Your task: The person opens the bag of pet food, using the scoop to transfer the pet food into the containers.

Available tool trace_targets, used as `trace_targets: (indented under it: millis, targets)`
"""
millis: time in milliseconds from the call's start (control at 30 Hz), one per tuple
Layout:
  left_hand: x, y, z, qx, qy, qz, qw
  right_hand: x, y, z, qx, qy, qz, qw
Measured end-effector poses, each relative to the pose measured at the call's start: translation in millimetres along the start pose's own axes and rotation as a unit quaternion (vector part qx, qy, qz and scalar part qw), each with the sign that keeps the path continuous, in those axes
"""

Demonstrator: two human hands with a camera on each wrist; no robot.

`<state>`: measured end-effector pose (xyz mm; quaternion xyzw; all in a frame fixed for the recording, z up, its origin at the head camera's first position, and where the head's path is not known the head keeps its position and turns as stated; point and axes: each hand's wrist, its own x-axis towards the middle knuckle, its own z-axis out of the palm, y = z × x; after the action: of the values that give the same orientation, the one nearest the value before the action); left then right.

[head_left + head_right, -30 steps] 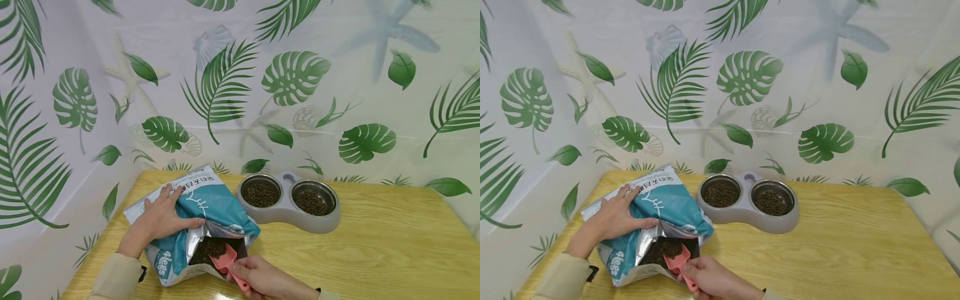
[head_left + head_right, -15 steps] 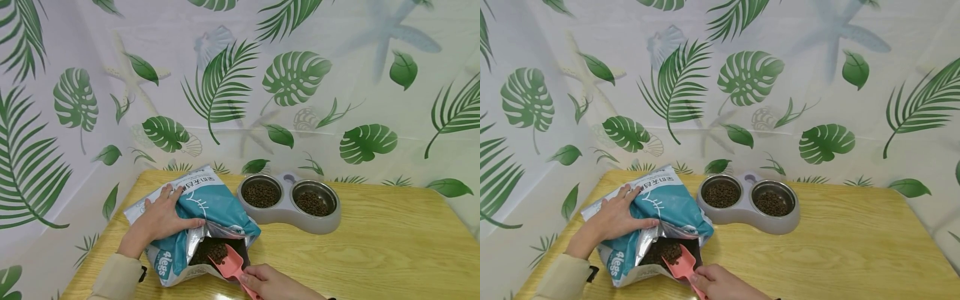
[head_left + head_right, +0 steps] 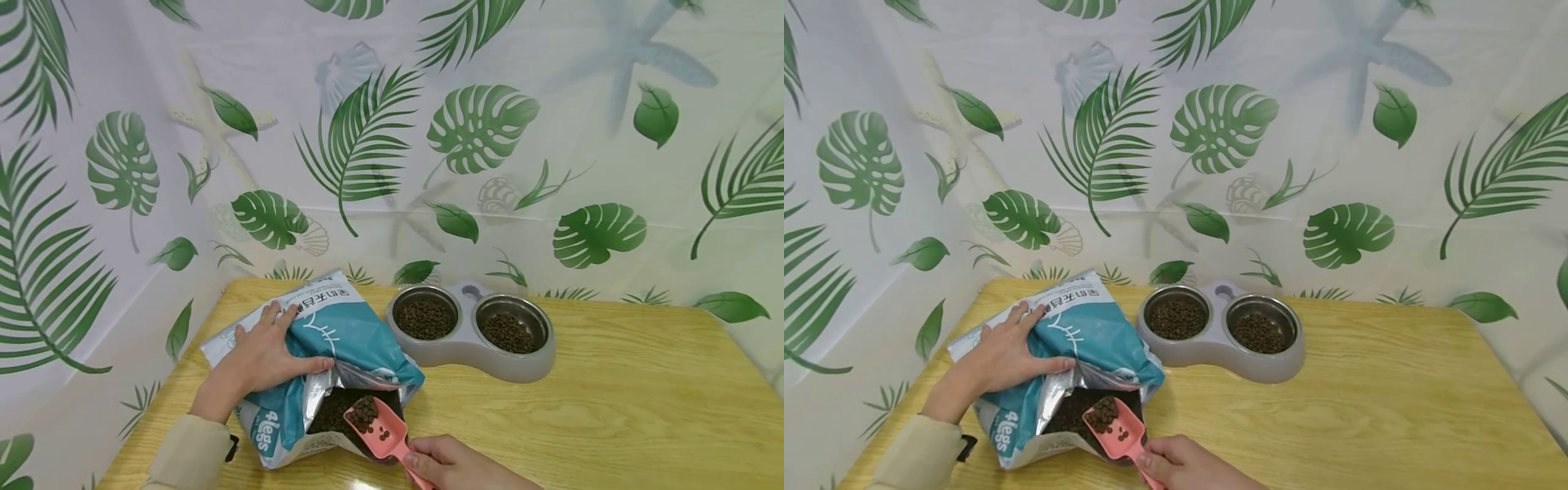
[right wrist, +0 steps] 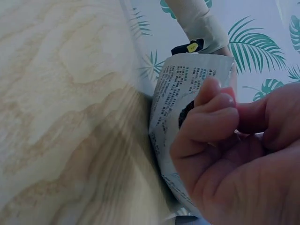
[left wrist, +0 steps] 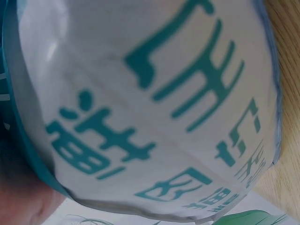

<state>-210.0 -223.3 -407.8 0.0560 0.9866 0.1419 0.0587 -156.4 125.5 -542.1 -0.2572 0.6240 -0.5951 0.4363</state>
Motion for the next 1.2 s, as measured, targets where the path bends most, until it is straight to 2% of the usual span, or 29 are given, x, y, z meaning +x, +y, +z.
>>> trace_targets:
  millis: [33, 167, 300, 467, 633, 733, 800, 900, 967, 1067, 1200]
  targets:
    - [0.1, 0.1, 0.3, 0.000, -0.001, 0.000, 1.0000, -3.7, -11, 3, -0.008, -0.009, -0.006, 0.9999]
    - [0.4, -0.3, 0.6, -0.001, -0.001, -0.003, 1.0000, -20.9, -62, 23, 0.017, -0.014, -0.035, 0.9991]
    - [0.3, -0.6, 1.0, -0.003, 0.004, -0.001, 1.0000, -31.9, -91, 33, 0.047, 0.002, -0.048, 0.9977]
    - [-0.5, -0.6, 1.3, -0.004, 0.005, 0.000, 1.0000, -38.2, -99, 30, 0.022, 0.038, -0.049, 0.9978]
    - [-0.3, -1.4, 1.3, -0.002, 0.002, -0.003, 1.0000, -44.9, -97, 17, -0.022, 0.066, -0.094, 0.9931]
    - [0.2, -1.5, 1.7, -0.002, 0.000, -0.002, 1.0000, -52.0, -97, 6, -0.035, 0.101, -0.101, 0.9891]
    - [0.6, -1.5, 1.8, -0.002, 0.000, -0.001, 1.0000, -58.0, -98, -2, -0.045, 0.138, -0.090, 0.9853]
    - [0.8, -1.9, 1.5, -0.001, 0.001, 0.000, 1.0000, -66.5, -99, -15, -0.069, 0.203, -0.076, 0.9737]
    - [0.8, -2.0, 1.5, -0.001, 0.003, 0.000, 1.0000, -72.5, -99, -24, -0.093, 0.251, -0.060, 0.9617]
    - [0.7, -1.9, 1.4, -0.001, 0.002, 0.000, 1.0000, -81.9, -99, -36, -0.124, 0.330, -0.021, 0.9357]
    - [0.5, -1.7, 1.0, -0.002, 0.001, 0.000, 1.0000, -93.1, -97, -49, -0.182, 0.410, 0.010, 0.8937]
